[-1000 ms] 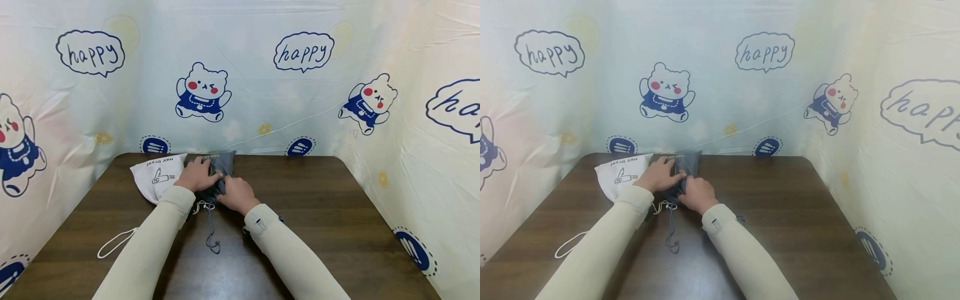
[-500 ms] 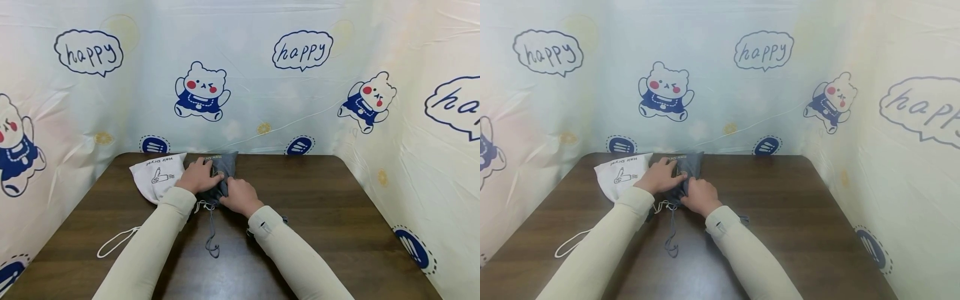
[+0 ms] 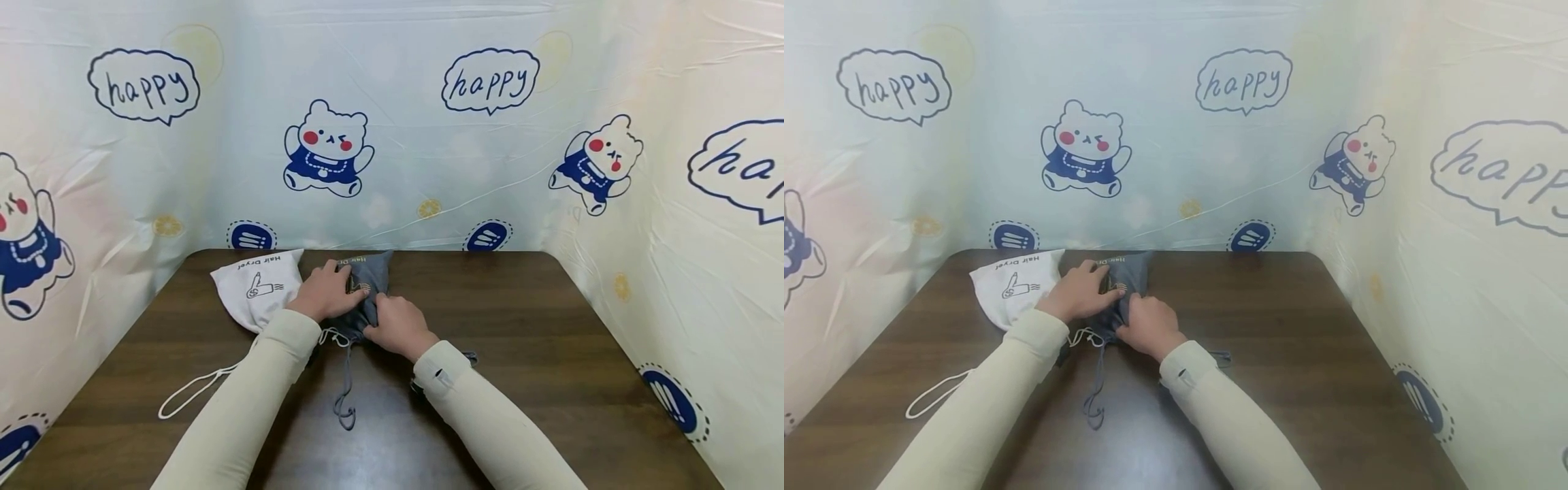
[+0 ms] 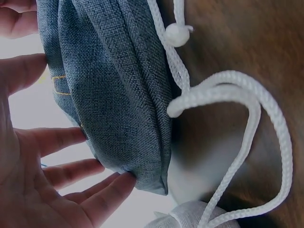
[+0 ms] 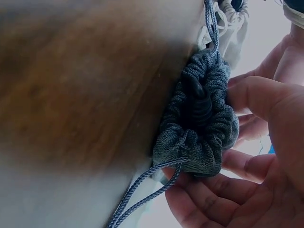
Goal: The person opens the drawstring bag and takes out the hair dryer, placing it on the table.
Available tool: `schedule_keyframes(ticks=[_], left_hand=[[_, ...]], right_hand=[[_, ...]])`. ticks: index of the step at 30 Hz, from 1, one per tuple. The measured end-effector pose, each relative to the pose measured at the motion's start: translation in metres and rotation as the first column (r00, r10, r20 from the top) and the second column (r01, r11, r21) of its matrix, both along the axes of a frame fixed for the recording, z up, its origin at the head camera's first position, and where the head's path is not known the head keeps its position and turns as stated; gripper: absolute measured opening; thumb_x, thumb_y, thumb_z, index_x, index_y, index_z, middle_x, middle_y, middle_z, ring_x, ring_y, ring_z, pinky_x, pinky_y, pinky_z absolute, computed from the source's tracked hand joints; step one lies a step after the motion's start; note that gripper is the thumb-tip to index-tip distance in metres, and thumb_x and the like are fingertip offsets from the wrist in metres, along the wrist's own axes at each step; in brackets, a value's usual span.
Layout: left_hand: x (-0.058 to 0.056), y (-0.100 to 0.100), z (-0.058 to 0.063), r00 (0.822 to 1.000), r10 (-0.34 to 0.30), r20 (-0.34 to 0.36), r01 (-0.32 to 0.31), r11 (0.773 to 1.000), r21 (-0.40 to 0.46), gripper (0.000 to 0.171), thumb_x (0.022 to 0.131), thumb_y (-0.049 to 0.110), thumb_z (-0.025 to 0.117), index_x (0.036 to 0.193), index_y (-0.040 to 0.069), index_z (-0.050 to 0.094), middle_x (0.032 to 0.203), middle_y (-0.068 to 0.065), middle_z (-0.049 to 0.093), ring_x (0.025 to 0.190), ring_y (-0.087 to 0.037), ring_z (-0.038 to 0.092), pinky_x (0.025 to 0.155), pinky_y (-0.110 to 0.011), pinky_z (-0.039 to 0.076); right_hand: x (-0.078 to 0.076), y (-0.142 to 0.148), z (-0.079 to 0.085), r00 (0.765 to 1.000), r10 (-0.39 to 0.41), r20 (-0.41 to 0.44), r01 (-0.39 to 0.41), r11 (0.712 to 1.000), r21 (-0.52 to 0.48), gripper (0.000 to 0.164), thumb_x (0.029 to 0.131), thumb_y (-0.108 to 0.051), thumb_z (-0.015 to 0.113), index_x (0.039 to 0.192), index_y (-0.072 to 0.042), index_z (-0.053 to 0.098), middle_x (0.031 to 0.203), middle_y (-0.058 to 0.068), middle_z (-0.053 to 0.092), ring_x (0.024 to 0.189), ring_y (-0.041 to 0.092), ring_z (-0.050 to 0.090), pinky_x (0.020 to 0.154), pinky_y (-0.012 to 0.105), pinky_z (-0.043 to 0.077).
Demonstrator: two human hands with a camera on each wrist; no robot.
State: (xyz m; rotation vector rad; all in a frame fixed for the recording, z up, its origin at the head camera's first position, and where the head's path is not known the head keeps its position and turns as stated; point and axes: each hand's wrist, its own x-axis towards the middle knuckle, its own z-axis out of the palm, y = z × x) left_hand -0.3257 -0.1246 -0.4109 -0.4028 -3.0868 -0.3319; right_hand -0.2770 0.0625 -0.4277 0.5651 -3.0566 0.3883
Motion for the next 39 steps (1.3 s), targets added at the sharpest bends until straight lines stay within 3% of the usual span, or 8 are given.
schedule_keyframes(ticks=[9, 22, 39], left_hand=[[0.009, 0.004, 0.003, 1.000, -0.015, 0.007, 0.015, 1.000, 0.000, 0.087, 0.098, 0.067, 0.050, 0.159, 0.006, 0.040, 0.159, -0.026, 0.036, 0.140, -0.054, 0.042, 0.111, -0.063, 0.040], [0.019, 0.011, 0.006, 0.999, -0.034, 0.025, 0.034, 0.999, -0.004, 0.080, 0.103, 0.060, 0.049, 0.159, 0.005, 0.038, 0.160, -0.028, 0.033, 0.141, -0.055, 0.040, 0.111, -0.064, 0.039], [0.025, 0.014, 0.004, 0.996, -0.066, 0.067, 0.063, 0.997, 0.045, 0.068, 0.106, 0.052, 0.046, 0.161, 0.012, 0.038, 0.163, -0.024, 0.031, 0.143, -0.056, 0.037, 0.110, -0.065, 0.039]], right_hand=[[0.010, 0.008, 0.000, 0.999, 0.016, -0.037, -0.016, 1.000, 0.002, 0.056, 0.089, -0.044, 0.076, 0.128, -0.006, 0.063, 0.101, 0.012, 0.072, 0.081, 0.024, 0.070, 0.067, 0.040, 0.057], [0.018, 0.014, 0.001, 0.998, 0.033, -0.044, -0.033, 0.999, 0.008, 0.052, 0.089, -0.044, 0.076, 0.122, -0.005, 0.063, 0.098, 0.011, 0.072, 0.078, 0.023, 0.070, 0.066, 0.040, 0.057], [0.033, 0.028, 0.002, 0.998, 0.051, -0.041, -0.051, 0.999, 0.013, 0.053, 0.090, -0.043, 0.076, 0.123, -0.004, 0.063, 0.093, 0.009, 0.071, 0.070, 0.020, 0.068, 0.060, 0.037, 0.055]])
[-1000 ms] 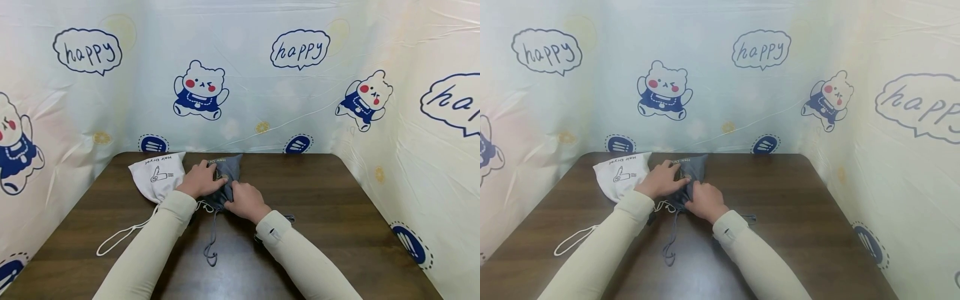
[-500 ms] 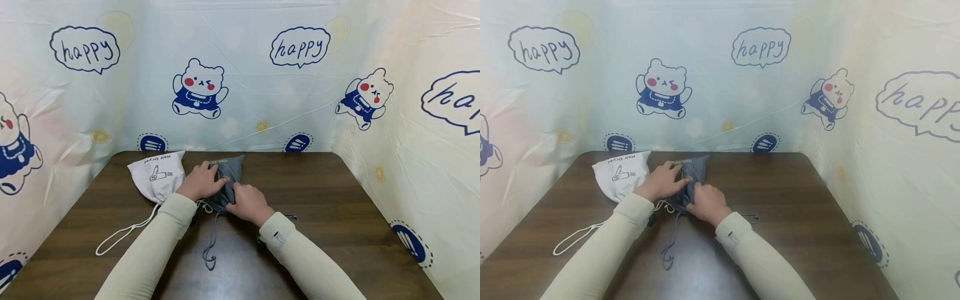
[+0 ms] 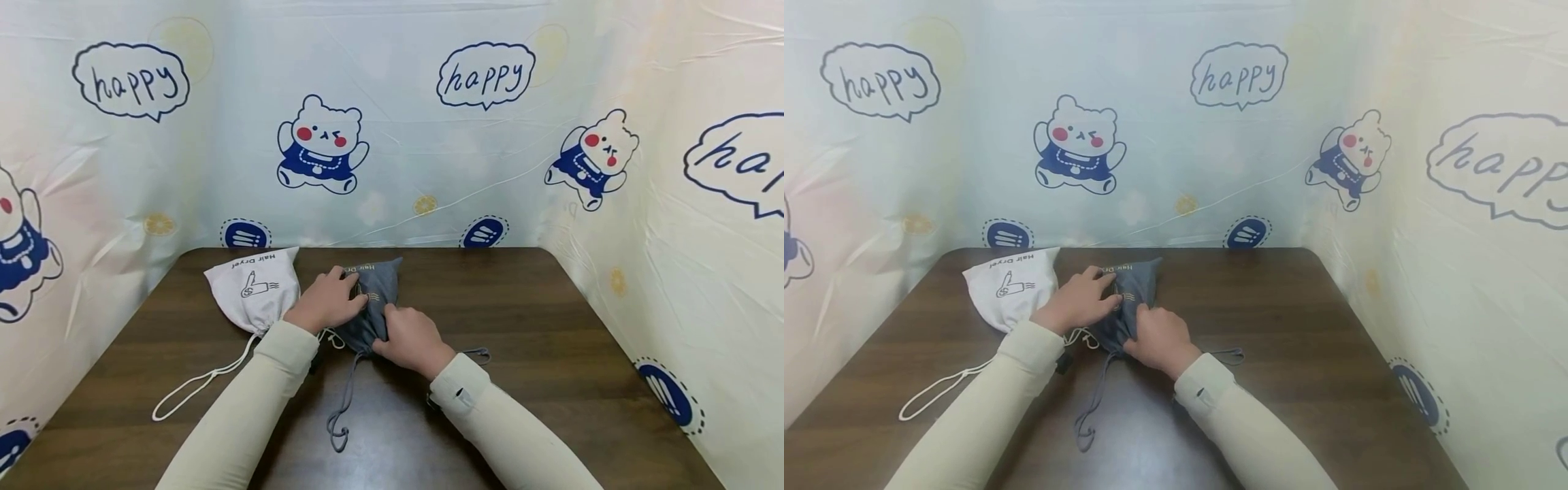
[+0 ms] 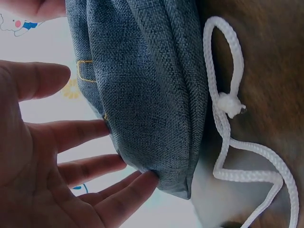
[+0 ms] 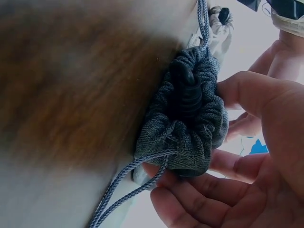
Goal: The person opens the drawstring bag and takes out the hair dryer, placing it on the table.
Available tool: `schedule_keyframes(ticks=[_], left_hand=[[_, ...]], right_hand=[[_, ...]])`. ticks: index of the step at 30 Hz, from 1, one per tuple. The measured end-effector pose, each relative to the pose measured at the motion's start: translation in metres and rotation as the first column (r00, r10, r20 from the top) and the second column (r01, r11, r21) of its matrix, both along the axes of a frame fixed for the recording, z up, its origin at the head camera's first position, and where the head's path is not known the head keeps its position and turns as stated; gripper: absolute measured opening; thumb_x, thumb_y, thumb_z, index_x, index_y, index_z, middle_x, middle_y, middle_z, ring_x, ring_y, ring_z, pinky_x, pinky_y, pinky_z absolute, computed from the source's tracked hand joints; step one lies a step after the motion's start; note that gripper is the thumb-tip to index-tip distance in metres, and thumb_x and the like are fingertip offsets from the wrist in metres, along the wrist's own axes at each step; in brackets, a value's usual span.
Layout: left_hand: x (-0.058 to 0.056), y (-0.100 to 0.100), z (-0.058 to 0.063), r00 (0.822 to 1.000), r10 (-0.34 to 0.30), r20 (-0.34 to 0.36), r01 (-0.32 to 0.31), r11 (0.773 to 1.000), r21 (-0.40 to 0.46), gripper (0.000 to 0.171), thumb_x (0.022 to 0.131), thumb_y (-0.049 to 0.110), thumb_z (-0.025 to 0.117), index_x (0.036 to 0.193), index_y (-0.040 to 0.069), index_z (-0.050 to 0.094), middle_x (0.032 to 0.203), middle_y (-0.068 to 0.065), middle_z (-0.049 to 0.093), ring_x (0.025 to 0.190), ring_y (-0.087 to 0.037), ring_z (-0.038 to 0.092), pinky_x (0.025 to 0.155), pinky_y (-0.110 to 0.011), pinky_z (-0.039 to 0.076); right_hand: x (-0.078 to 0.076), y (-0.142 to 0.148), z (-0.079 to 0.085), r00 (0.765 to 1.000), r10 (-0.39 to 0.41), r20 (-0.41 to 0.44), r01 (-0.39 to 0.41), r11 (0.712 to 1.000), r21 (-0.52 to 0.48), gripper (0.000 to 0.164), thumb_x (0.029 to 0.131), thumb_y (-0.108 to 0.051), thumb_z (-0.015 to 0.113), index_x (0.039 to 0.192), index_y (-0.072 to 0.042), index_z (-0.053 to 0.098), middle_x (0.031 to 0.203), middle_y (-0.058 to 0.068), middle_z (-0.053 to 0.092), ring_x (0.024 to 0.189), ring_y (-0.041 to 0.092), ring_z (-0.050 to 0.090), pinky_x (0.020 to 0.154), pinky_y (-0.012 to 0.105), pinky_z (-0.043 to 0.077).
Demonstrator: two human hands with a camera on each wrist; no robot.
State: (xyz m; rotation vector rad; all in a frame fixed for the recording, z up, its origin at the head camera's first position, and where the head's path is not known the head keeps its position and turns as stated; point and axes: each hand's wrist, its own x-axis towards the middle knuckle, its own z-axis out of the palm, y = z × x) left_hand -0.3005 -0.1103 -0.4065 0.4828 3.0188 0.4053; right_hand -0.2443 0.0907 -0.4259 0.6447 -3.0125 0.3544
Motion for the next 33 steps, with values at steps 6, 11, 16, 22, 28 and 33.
schedule_keyframes(ticks=[6, 11, 16, 22, 28, 33], left_hand=[[0.006, 0.003, -0.001, 1.000, -0.016, -0.004, 0.016, 1.000, -0.004, 0.067, 0.106, 0.051, 0.047, 0.160, 0.012, 0.039, 0.163, -0.024, 0.031, 0.142, -0.055, 0.038, 0.111, -0.064, 0.040], [0.011, 0.005, -0.001, 1.000, -0.024, -0.012, 0.024, 1.000, -0.011, 0.067, 0.106, 0.050, 0.048, 0.159, 0.011, 0.041, 0.162, -0.024, 0.032, 0.140, -0.055, 0.041, 0.110, -0.063, 0.041], [0.015, 0.006, 0.000, 0.999, -0.039, -0.028, 0.039, 0.999, -0.005, 0.066, 0.106, 0.048, 0.049, 0.159, 0.010, 0.042, 0.161, -0.025, 0.034, 0.138, -0.055, 0.042, 0.108, -0.063, 0.042], [0.022, 0.010, 0.002, 0.997, -0.064, -0.048, 0.064, 0.998, -0.009, 0.065, 0.105, 0.047, 0.051, 0.158, 0.010, 0.043, 0.159, -0.024, 0.037, 0.134, -0.054, 0.046, 0.106, -0.063, 0.044], [0.024, 0.015, -0.001, 0.996, -0.075, -0.058, 0.075, 0.997, -0.001, 0.064, 0.105, 0.047, 0.053, 0.158, 0.012, 0.044, 0.158, -0.023, 0.038, 0.134, -0.053, 0.046, 0.105, -0.062, 0.045], [0.028, 0.019, -0.004, 0.994, -0.086, -0.065, 0.086, 0.996, -0.011, 0.065, 0.104, 0.048, 0.053, 0.158, 0.014, 0.044, 0.158, -0.021, 0.039, 0.135, -0.051, 0.046, 0.106, -0.061, 0.045]], right_hand=[[0.007, 0.006, -0.001, 1.000, 0.025, -0.006, -0.025, 1.000, -0.014, 0.050, 0.090, -0.043, 0.077, 0.118, -0.003, 0.064, 0.086, 0.007, 0.069, 0.063, 0.017, 0.064, 0.055, 0.034, 0.052], [0.013, 0.008, 0.001, 0.999, 0.043, -0.015, -0.043, 0.999, -0.027, 0.047, 0.089, -0.041, 0.077, 0.113, -0.003, 0.064, 0.080, 0.005, 0.066, 0.060, 0.015, 0.061, 0.054, 0.033, 0.050], [0.016, 0.011, 0.001, 0.998, 0.047, -0.029, -0.048, 0.999, -0.027, 0.047, 0.089, -0.041, 0.077, 0.113, -0.003, 0.064, 0.082, 0.006, 0.067, 0.062, 0.016, 0.063, 0.056, 0.034, 0.052], [0.022, 0.016, -0.001, 0.997, 0.052, -0.064, -0.053, 0.998, -0.014, 0.047, 0.088, -0.042, 0.077, 0.112, -0.004, 0.064, 0.081, 0.006, 0.067, 0.063, 0.016, 0.063, 0.058, 0.035, 0.053], [0.030, 0.023, -0.004, 0.994, 0.051, -0.093, -0.052, 0.999, -0.003, 0.045, 0.088, -0.043, 0.077, 0.109, -0.005, 0.064, 0.079, 0.004, 0.065, 0.062, 0.015, 0.062, 0.055, 0.033, 0.052], [0.036, 0.030, -0.006, 0.993, 0.045, -0.110, -0.045, 0.999, 0.004, 0.044, 0.087, -0.043, 0.076, 0.107, -0.006, 0.063, 0.080, 0.004, 0.065, 0.063, 0.017, 0.063, 0.054, 0.034, 0.051]])
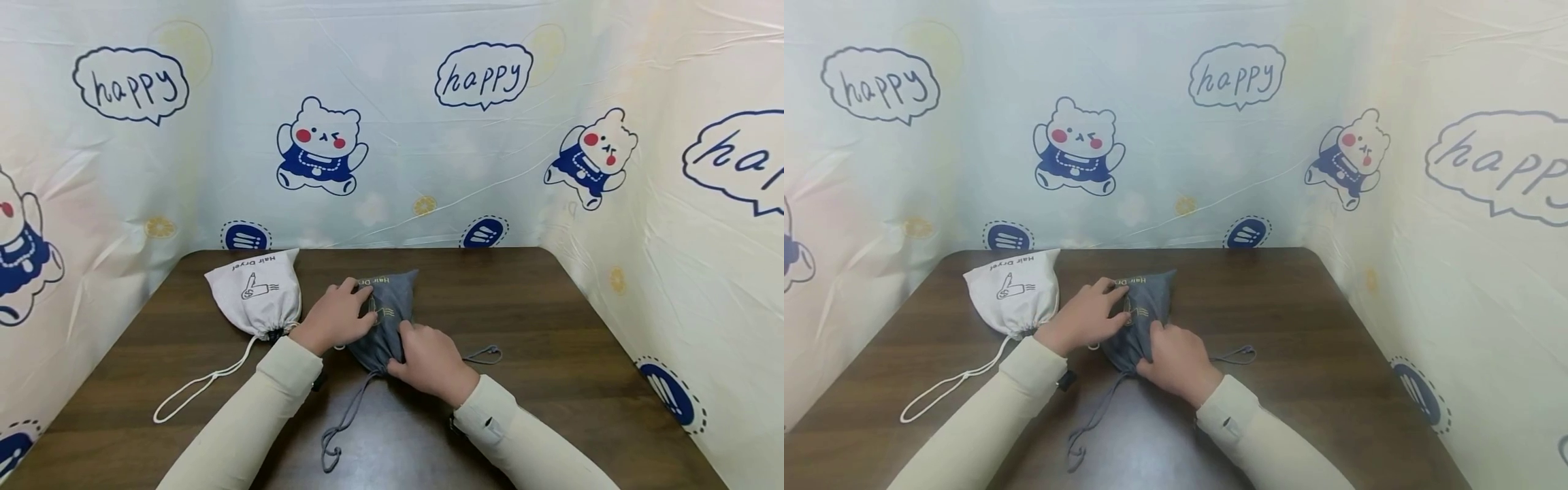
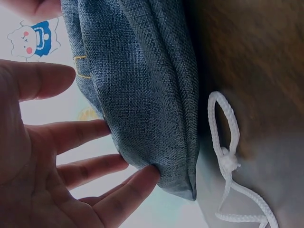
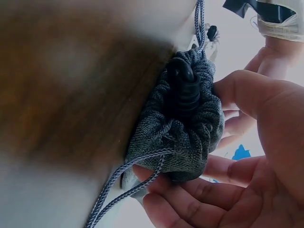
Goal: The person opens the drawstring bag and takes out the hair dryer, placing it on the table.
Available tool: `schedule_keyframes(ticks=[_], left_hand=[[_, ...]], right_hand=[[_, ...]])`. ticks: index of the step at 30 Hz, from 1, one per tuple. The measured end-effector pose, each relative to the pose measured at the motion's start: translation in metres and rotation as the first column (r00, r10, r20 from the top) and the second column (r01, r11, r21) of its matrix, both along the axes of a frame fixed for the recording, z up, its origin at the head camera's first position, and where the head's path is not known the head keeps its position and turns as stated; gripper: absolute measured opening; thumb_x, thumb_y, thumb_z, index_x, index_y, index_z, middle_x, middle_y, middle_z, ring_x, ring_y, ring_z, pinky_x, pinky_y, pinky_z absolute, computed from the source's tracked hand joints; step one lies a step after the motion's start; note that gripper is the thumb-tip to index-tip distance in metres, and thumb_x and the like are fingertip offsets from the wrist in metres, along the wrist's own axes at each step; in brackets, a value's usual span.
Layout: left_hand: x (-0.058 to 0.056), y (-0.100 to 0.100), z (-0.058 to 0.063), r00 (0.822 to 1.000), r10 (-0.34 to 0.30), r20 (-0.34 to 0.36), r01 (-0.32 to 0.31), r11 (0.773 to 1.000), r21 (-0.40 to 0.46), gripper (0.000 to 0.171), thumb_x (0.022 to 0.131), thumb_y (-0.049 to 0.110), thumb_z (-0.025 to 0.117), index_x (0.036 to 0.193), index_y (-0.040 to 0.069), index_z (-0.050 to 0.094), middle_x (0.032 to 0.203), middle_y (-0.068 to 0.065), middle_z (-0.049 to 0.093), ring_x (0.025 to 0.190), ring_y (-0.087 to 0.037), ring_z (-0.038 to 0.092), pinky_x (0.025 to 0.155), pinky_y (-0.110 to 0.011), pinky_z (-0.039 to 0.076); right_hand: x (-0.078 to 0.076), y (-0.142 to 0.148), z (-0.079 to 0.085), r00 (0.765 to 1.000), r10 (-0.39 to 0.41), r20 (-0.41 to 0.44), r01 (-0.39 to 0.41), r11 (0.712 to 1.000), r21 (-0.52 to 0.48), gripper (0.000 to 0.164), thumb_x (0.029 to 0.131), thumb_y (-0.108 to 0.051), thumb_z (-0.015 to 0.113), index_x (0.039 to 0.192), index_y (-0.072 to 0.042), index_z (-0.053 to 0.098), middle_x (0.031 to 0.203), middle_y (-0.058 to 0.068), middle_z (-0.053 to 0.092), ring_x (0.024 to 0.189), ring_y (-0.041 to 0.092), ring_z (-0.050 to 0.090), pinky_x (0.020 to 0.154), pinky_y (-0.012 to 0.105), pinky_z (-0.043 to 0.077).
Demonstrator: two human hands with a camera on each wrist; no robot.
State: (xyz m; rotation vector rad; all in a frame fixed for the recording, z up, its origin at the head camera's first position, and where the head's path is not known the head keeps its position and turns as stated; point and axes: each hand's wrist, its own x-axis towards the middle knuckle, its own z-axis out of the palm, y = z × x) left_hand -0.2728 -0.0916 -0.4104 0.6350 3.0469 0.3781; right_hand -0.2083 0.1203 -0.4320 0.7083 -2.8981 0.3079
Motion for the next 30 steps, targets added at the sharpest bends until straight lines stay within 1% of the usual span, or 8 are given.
schedule_keyframes(ticks=[2, 8, 15, 20, 23, 30], left_hand=[[0.002, 0.000, 0.000, 1.000, 0.005, 0.001, -0.005, 1.000, -0.003, 0.065, 0.104, 0.048, 0.053, 0.158, 0.015, 0.043, 0.159, -0.021, 0.038, 0.136, -0.050, 0.046, 0.106, -0.060, 0.045], [0.008, 0.002, 0.001, 1.000, -0.009, -0.018, 0.009, 1.000, -0.011, 0.063, 0.104, 0.045, 0.055, 0.157, 0.013, 0.045, 0.158, -0.022, 0.039, 0.133, -0.050, 0.047, 0.104, -0.060, 0.047], [0.013, 0.004, 0.001, 0.999, -0.023, -0.027, 0.023, 1.000, -0.002, 0.063, 0.103, 0.045, 0.055, 0.157, 0.013, 0.046, 0.158, -0.021, 0.040, 0.133, -0.049, 0.048, 0.104, -0.059, 0.047], [0.015, 0.006, -0.001, 0.999, -0.024, -0.026, 0.024, 1.000, -0.016, 0.064, 0.103, 0.047, 0.054, 0.158, 0.014, 0.044, 0.159, -0.019, 0.039, 0.135, -0.049, 0.046, 0.106, -0.058, 0.046], [0.017, 0.008, -0.003, 0.999, -0.028, -0.039, 0.027, 0.999, -0.029, 0.064, 0.103, 0.048, 0.054, 0.158, 0.016, 0.044, 0.160, -0.019, 0.039, 0.136, -0.048, 0.047, 0.107, -0.058, 0.046], [0.024, 0.011, -0.005, 0.998, -0.031, -0.060, 0.029, 0.999, -0.033, 0.066, 0.103, 0.050, 0.055, 0.158, 0.015, 0.044, 0.161, -0.019, 0.038, 0.136, -0.048, 0.046, 0.104, -0.058, 0.048]], right_hand=[[0.002, 0.001, 0.000, 1.000, -0.002, 0.002, 0.002, 1.000, -0.001, 0.044, 0.087, -0.043, 0.076, 0.107, -0.007, 0.063, 0.080, 0.004, 0.064, 0.063, 0.016, 0.062, 0.054, 0.033, 0.050], [0.006, 0.004, 0.000, 1.000, 0.008, -0.008, -0.008, 1.000, -0.003, 0.043, 0.087, -0.043, 0.076, 0.105, -0.007, 0.063, 0.076, 0.002, 0.060, 0.058, 0.012, 0.055, 0.052, 0.031, 0.048], [0.009, 0.008, 0.000, 0.999, 0.019, -0.026, -0.019, 1.000, 0.009, 0.042, 0.086, -0.044, 0.077, 0.102, -0.008, 0.062, 0.074, 0.000, 0.058, 0.058, 0.011, 0.055, 0.052, 0.030, 0.047], [0.012, 0.010, 0.002, 1.000, 0.024, -0.012, -0.024, 1.000, 0.013, 0.042, 0.087, -0.044, 0.077, 0.103, -0.008, 0.062, 0.074, 0.000, 0.059, 0.059, 0.011, 0.055, 0.053, 0.030, 0.047], [0.015, 0.012, 0.002, 1.000, 0.025, -0.005, -0.025, 0.999, 0.021, 0.044, 0.087, -0.045, 0.077, 0.104, -0.007, 0.062, 0.075, 0.000, 0.060, 0.059, 0.011, 0.055, 0.054, 0.031, 0.048], [0.020, 0.015, 0.003, 1.000, 0.019, 0.005, -0.019, 1.000, 0.014, 0.043, 0.086, -0.044, 0.076, 0.104, -0.008, 0.062, 0.074, -0.001, 0.058, 0.059, 0.010, 0.053, 0.053, 0.030, 0.047]])
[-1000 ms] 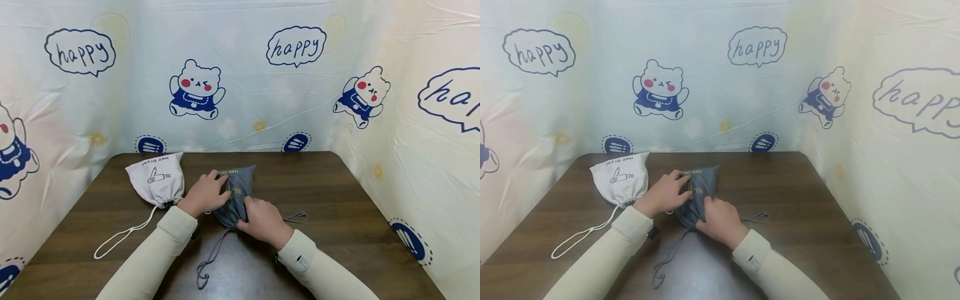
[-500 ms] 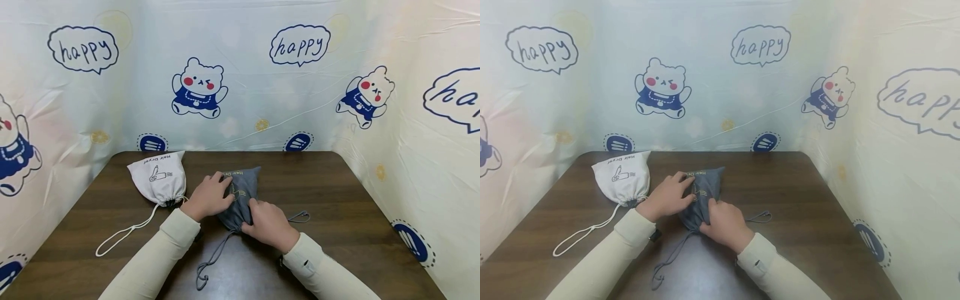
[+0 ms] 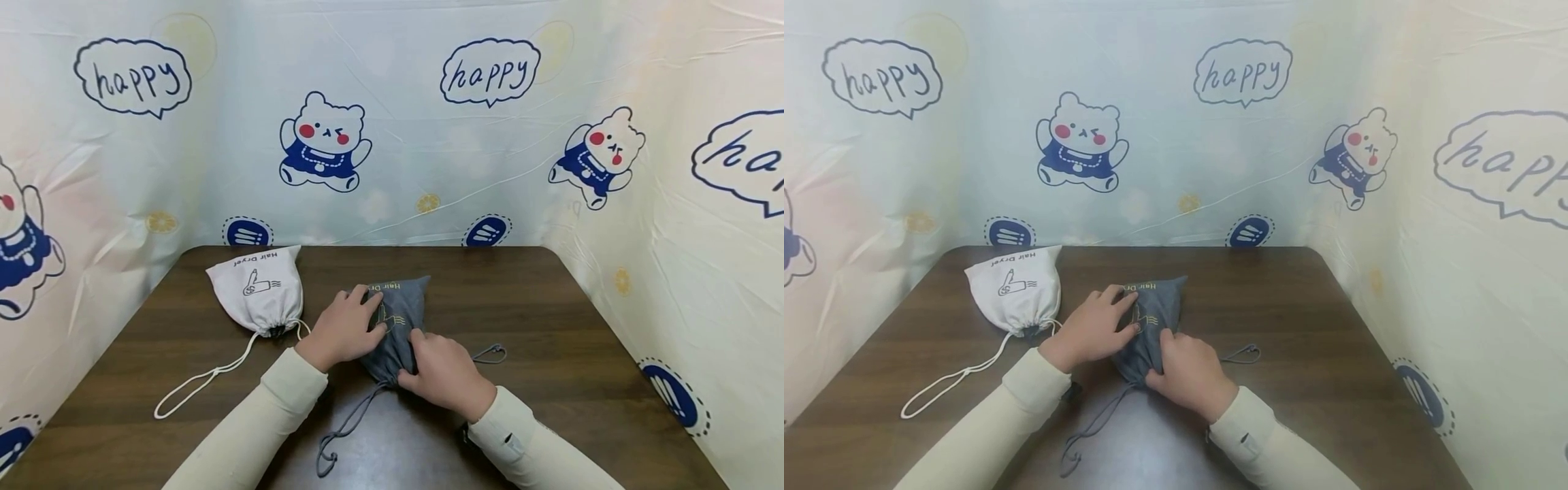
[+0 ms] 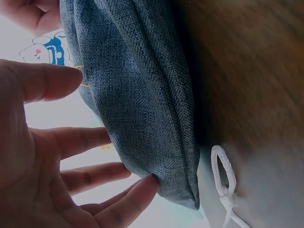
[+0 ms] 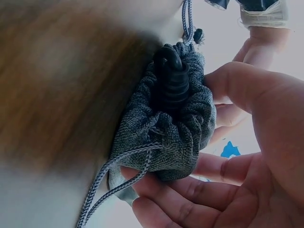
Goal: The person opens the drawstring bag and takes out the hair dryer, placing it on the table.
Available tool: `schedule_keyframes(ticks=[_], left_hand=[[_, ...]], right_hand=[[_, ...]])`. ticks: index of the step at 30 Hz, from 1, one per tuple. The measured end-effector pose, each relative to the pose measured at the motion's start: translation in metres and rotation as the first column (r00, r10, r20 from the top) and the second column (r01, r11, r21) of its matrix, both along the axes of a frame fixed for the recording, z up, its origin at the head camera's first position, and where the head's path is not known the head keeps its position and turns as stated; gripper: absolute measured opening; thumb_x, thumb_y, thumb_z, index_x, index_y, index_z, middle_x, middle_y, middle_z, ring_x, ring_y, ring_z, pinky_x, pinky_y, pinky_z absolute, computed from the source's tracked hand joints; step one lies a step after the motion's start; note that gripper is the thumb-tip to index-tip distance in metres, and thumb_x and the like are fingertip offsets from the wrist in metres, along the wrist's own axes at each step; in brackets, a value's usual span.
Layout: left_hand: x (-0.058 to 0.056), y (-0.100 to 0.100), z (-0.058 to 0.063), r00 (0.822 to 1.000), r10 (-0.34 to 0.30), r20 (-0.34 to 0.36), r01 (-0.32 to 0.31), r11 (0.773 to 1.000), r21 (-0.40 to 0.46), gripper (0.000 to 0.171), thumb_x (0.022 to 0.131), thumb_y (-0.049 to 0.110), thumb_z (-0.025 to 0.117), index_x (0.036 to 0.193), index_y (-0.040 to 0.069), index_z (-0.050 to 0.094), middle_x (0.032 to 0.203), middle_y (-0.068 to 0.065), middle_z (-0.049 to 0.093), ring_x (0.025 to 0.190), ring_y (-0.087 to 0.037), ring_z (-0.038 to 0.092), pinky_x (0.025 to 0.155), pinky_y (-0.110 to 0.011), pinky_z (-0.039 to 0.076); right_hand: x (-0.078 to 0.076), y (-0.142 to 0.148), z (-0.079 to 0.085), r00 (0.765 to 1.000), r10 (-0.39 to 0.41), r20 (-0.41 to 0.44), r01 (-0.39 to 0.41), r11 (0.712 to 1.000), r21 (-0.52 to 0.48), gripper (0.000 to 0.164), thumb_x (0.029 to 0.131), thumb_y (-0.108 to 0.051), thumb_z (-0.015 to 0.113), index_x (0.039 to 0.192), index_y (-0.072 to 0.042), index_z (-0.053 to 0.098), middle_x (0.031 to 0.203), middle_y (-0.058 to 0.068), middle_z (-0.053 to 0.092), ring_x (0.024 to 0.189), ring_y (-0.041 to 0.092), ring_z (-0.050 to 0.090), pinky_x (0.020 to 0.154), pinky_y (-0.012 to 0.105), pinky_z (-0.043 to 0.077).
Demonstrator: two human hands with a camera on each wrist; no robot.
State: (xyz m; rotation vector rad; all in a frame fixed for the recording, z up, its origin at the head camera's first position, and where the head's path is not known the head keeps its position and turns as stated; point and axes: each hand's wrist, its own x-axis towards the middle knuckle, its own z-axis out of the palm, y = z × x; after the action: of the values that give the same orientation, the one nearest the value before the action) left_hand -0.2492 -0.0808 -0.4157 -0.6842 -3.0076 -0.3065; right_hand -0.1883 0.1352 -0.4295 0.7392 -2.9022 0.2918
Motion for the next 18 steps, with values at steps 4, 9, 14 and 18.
schedule_keyframes(ticks=[4, 9, 14, 18], left_hand=[[0.003, 0.001, 0.000, 1.000, -0.008, -0.009, 0.008, 1.000, 0.002, 0.067, 0.102, 0.049, 0.056, 0.158, 0.014, 0.044, 0.161, -0.020, 0.038, 0.136, -0.049, 0.046, 0.105, -0.058, 0.048], [0.007, 0.003, 0.000, 1.000, -0.018, -0.024, 0.018, 1.000, 0.009, 0.068, 0.101, 0.048, 0.057, 0.158, 0.012, 0.044, 0.161, -0.021, 0.038, 0.137, -0.050, 0.045, 0.106, -0.058, 0.047], [0.010, 0.004, -0.002, 0.999, -0.019, -0.026, 0.019, 1.000, 0.013, 0.067, 0.101, 0.047, 0.057, 0.158, 0.013, 0.044, 0.160, -0.020, 0.038, 0.138, -0.050, 0.044, 0.103, -0.058, 0.049], [0.012, 0.005, -0.001, 1.000, -0.018, -0.025, 0.019, 1.000, 0.014, 0.067, 0.101, 0.047, 0.058, 0.158, 0.014, 0.045, 0.161, -0.020, 0.038, 0.138, -0.051, 0.043, 0.103, -0.059, 0.049]], right_hand=[[0.002, 0.001, 0.001, 1.000, -0.001, 0.006, 0.001, 1.000, -0.004, 0.044, 0.086, -0.045, 0.076, 0.104, -0.007, 0.062, 0.075, 0.000, 0.058, 0.059, 0.011, 0.054, 0.054, 0.031, 0.047], [0.004, 0.002, 0.001, 1.000, 0.000, 0.008, 0.000, 1.000, 0.004, 0.046, 0.087, -0.046, 0.076, 0.106, -0.007, 0.061, 0.079, 0.002, 0.060, 0.061, 0.011, 0.054, 0.055, 0.031, 0.047], [0.006, 0.003, 0.000, 1.000, 0.005, 0.021, -0.005, 1.000, -0.004, 0.047, 0.086, -0.045, 0.077, 0.108, -0.006, 0.061, 0.080, 0.002, 0.060, 0.062, 0.011, 0.054, 0.056, 0.031, 0.048], [0.008, 0.004, 0.000, 0.999, 0.007, 0.031, -0.007, 1.000, -0.008, 0.047, 0.086, -0.044, 0.077, 0.108, -0.006, 0.061, 0.081, 0.002, 0.060, 0.062, 0.011, 0.053, 0.056, 0.030, 0.047]])
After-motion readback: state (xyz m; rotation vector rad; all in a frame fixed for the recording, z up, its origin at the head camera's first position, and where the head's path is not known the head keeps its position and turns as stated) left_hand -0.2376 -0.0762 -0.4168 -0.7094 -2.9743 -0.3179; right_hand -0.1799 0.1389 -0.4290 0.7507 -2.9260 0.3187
